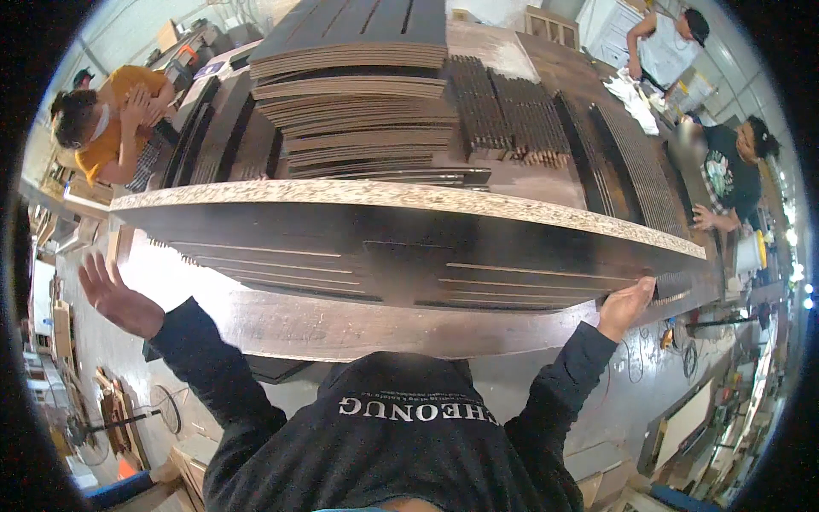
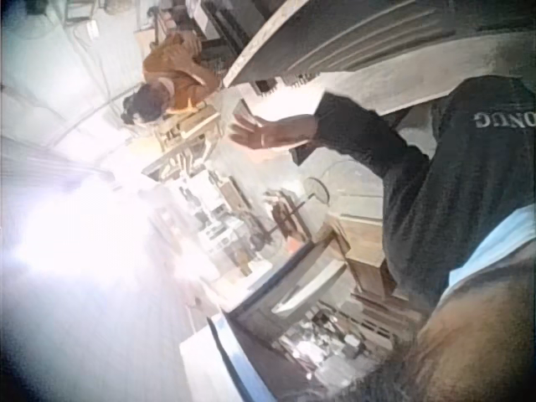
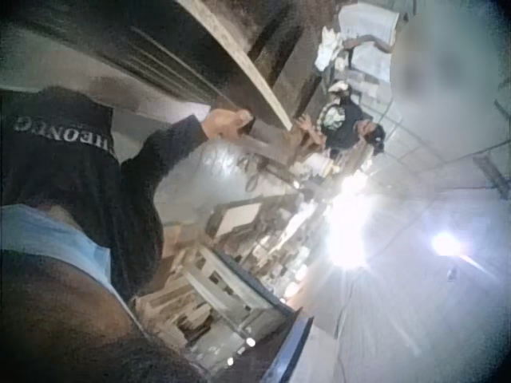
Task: The person slides several wooden slats into the pre-cut grooves of a large black wooden panel. They handle the slats individually, align them, and push them into place by hand on a workbench.
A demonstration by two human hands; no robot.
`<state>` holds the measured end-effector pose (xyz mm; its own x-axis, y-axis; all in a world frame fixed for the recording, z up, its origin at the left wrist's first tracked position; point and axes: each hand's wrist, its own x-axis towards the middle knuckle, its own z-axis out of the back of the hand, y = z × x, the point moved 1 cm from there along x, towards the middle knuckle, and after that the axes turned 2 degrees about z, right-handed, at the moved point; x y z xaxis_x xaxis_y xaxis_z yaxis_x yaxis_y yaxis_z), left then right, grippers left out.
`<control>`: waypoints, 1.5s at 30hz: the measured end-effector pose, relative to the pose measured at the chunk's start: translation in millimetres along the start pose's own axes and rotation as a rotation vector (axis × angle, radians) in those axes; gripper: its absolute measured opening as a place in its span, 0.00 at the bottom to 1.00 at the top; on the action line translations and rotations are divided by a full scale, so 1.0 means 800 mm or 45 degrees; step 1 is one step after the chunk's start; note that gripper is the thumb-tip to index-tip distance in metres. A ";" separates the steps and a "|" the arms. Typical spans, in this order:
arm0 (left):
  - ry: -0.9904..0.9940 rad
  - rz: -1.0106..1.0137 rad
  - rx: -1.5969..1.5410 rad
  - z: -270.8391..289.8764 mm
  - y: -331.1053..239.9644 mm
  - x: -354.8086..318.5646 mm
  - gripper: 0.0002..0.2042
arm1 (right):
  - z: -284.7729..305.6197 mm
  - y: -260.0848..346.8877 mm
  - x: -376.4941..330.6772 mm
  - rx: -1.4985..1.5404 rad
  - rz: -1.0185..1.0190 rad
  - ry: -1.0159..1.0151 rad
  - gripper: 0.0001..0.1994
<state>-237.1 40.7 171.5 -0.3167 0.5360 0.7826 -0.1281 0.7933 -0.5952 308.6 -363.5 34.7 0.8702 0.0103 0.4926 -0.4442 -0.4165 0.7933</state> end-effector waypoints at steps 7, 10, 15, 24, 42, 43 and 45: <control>0.347 0.866 -0.599 0.057 0.179 -0.087 0.45 | -0.038 0.028 -0.011 -0.068 -0.024 -0.095 0.19; 0.426 0.886 -0.009 0.033 0.223 -0.141 0.40 | -0.034 0.028 -0.008 -0.105 -0.032 -0.105 0.19; 0.314 1.077 -0.500 0.016 0.191 -0.150 0.31 | -0.022 0.031 -0.010 -0.005 -0.052 -0.133 0.22; 0.108 0.624 0.172 0.022 0.167 -0.084 0.28 | 0.024 0.005 -0.025 0.090 -0.099 -0.074 0.14; 1.173 -0.631 0.662 -0.173 -0.140 -0.034 0.39 | 0.000 -0.013 -0.099 -0.236 -0.352 0.062 0.31; 1.183 -0.639 0.686 -0.172 -0.141 -0.034 0.39 | 0.001 -0.011 -0.105 -0.319 -0.308 0.058 0.32; 1.137 -0.644 0.619 -0.173 -0.141 -0.035 0.39 | 0.003 -0.004 -0.102 -0.281 -0.341 0.033 0.32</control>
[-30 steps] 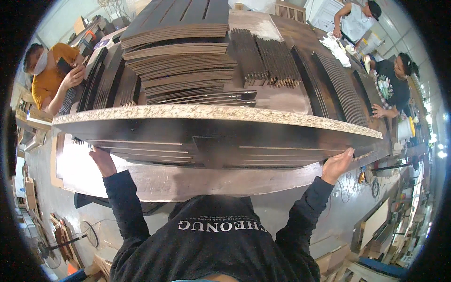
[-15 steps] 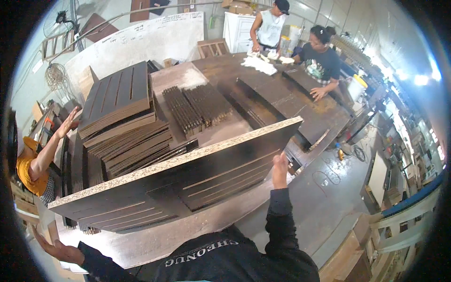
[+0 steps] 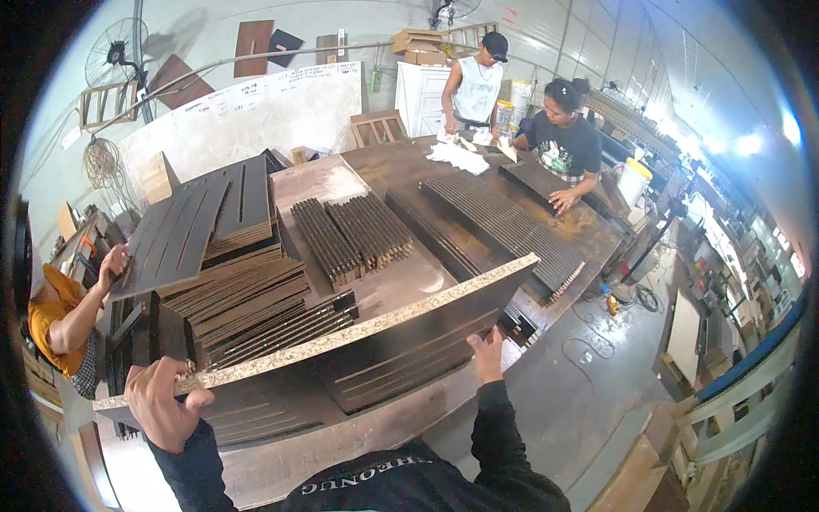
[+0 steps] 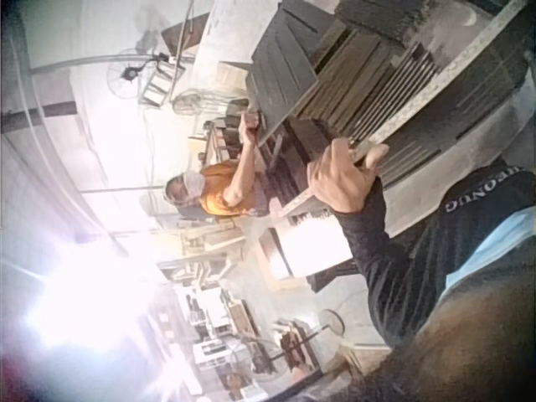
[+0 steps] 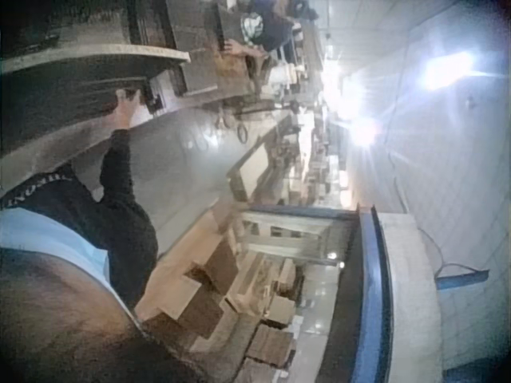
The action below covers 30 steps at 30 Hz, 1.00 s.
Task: The person slides several wooden slats into the pre-cut grooves of a large black wooden panel. They handle the slats individually, align them, and push them into place by hand on a workbench.
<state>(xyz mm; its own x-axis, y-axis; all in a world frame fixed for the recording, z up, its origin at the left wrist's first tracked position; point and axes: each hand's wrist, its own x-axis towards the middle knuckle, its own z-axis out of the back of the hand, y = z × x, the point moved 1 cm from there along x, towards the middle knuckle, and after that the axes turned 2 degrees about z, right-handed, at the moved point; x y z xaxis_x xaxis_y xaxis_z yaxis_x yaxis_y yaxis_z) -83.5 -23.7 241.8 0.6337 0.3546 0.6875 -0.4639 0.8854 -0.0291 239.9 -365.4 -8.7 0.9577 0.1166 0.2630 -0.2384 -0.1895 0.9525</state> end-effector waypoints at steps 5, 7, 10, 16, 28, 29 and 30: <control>0.175 0.069 -0.112 0.040 0.029 0.008 0.40 | -0.042 0.080 0.007 0.118 0.044 0.163 0.31; 0.176 0.098 -0.140 0.031 0.029 0.010 0.38 | -0.042 0.095 0.015 0.082 0.091 0.214 0.33; 0.153 -0.003 0.098 -0.004 -0.008 0.000 0.38 | -0.042 0.100 0.015 0.136 0.125 0.182 0.39; 0.150 0.058 0.107 0.017 -0.033 -0.004 0.38 | 0.008 -0.027 0.009 -0.177 -0.032 0.123 0.28; 0.092 -0.296 -0.175 -0.033 -0.120 0.044 0.31 | 0.156 -0.013 -0.029 -0.246 -0.005 -0.390 0.18; 0.110 -0.332 -0.221 -0.036 -0.132 0.049 0.30 | 0.173 -0.009 -0.038 -0.323 0.020 -0.451 0.18; 0.135 -0.369 -0.265 -0.041 -0.145 0.053 0.30 | 0.182 -0.002 -0.049 -0.206 0.089 -0.531 0.21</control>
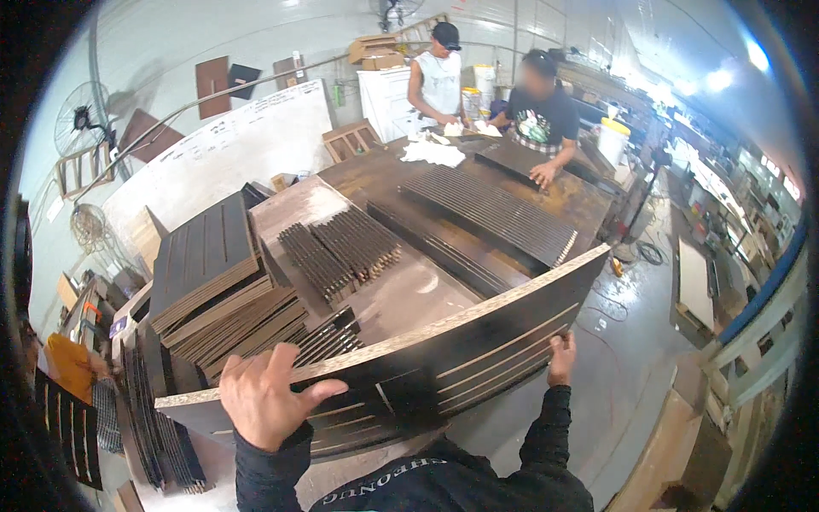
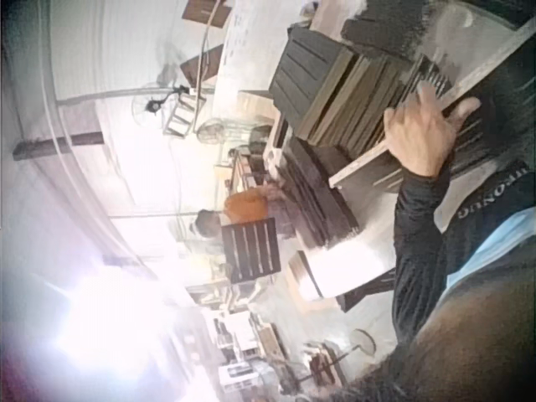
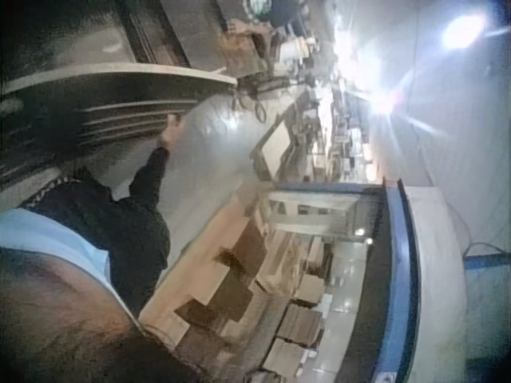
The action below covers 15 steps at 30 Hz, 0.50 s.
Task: The person slides several wooden slats into the pre-cut grooves of a large black wooden panel. They handle the slats individually, align them, and push them into place by hand on a workbench.
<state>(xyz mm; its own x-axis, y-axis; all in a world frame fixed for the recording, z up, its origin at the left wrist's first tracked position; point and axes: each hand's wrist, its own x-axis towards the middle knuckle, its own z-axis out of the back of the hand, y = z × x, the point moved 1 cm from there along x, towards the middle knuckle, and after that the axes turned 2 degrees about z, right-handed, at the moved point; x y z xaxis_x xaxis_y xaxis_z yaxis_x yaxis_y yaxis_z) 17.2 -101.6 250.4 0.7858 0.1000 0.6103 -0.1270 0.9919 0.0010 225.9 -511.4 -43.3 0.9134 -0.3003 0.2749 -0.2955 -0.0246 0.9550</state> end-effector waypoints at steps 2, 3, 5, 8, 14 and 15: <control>0.034 -0.083 -0.081 -0.011 -0.022 0.017 0.29 | 0.023 -0.001 -0.016 -0.180 0.273 -0.503 0.24; 0.042 -0.118 -0.095 -0.014 -0.033 0.023 0.29 | 0.038 -0.016 -0.030 -0.114 0.171 -0.672 0.26; 0.057 -0.168 -0.114 -0.017 -0.048 0.032 0.29 | 0.064 -0.057 -0.071 0.034 -0.016 -1.001 0.29; 0.088 -0.211 -0.116 -0.018 -0.062 0.039 0.29 | 0.025 -0.086 -0.152 0.770 -0.564 -0.365 0.38; 0.191 -0.422 -0.150 -0.024 -0.078 0.051 0.31 | -0.072 -0.085 -0.210 1.495 -0.949 -0.289 0.41; 0.082 -0.468 -0.169 -0.023 -0.079 0.050 0.29 | -0.073 -0.085 -0.210 1.555 -0.909 -0.124 0.40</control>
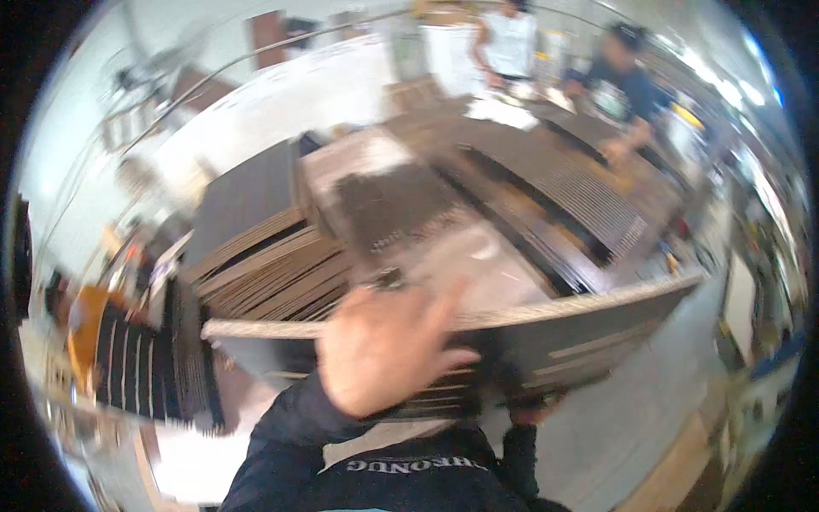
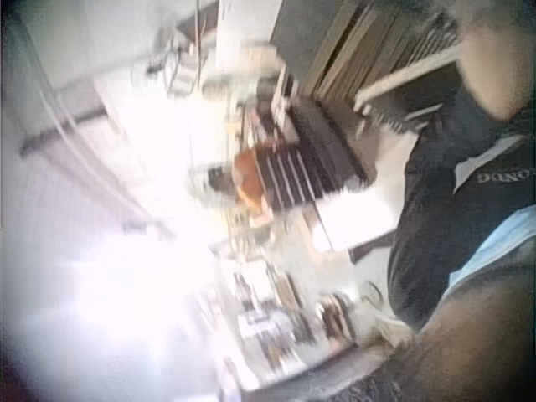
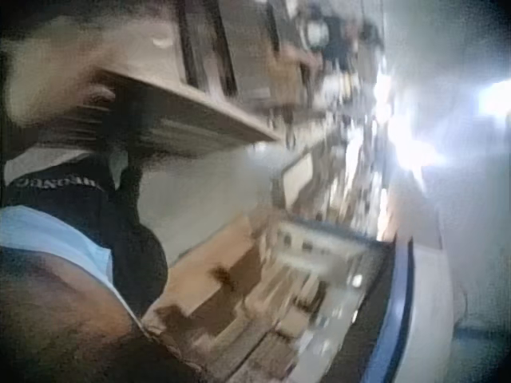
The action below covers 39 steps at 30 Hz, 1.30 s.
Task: The person slides several wooden slats into the pre-cut grooves of a large black wooden panel. They handle the slats individually, align them, and push them into place by hand on a workbench.
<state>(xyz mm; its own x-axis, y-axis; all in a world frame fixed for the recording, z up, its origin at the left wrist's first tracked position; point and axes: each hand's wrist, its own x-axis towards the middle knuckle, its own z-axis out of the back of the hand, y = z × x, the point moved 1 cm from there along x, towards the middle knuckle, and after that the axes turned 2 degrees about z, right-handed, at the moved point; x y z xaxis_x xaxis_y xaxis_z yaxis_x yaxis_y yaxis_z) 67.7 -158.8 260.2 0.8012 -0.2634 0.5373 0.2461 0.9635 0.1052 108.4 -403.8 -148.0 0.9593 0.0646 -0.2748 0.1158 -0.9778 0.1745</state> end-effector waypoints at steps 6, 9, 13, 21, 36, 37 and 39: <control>-0.265 0.041 -0.190 0.025 0.010 0.003 0.25 | -0.135 0.043 -0.013 -0.080 0.303 -0.181 0.35; -0.668 0.066 -0.104 0.069 0.044 0.009 0.18 | -0.243 0.037 -0.003 -0.623 1.159 -0.290 0.34; -0.689 0.117 -0.206 0.096 0.094 0.013 0.21 | -0.263 -0.049 -0.039 -0.416 0.585 0.303 0.37; -0.825 0.246 -0.051 0.144 0.128 -0.038 0.18 | -0.338 -0.077 -0.021 -0.494 0.297 0.404 0.31; -1.476 1.048 -0.774 0.056 0.216 -0.264 0.21 | -0.516 -0.171 0.032 -0.852 0.448 1.234 0.24; -1.468 1.058 -0.748 0.049 0.218 -0.270 0.21 | -0.515 -0.177 0.034 -0.838 0.427 1.246 0.24; -1.406 1.023 -0.722 0.034 0.222 -0.279 0.19 | -0.508 -0.184 0.044 -0.883 0.365 1.263 0.25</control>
<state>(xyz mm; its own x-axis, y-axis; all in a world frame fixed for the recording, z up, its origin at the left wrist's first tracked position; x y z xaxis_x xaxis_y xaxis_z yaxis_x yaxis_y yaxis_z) -82.5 72.3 181.5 0.0753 0.7393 0.6692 0.3315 0.6143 -0.7160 229.4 -176.5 201.1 0.7176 0.2838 0.6360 -0.3083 -0.6893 0.6556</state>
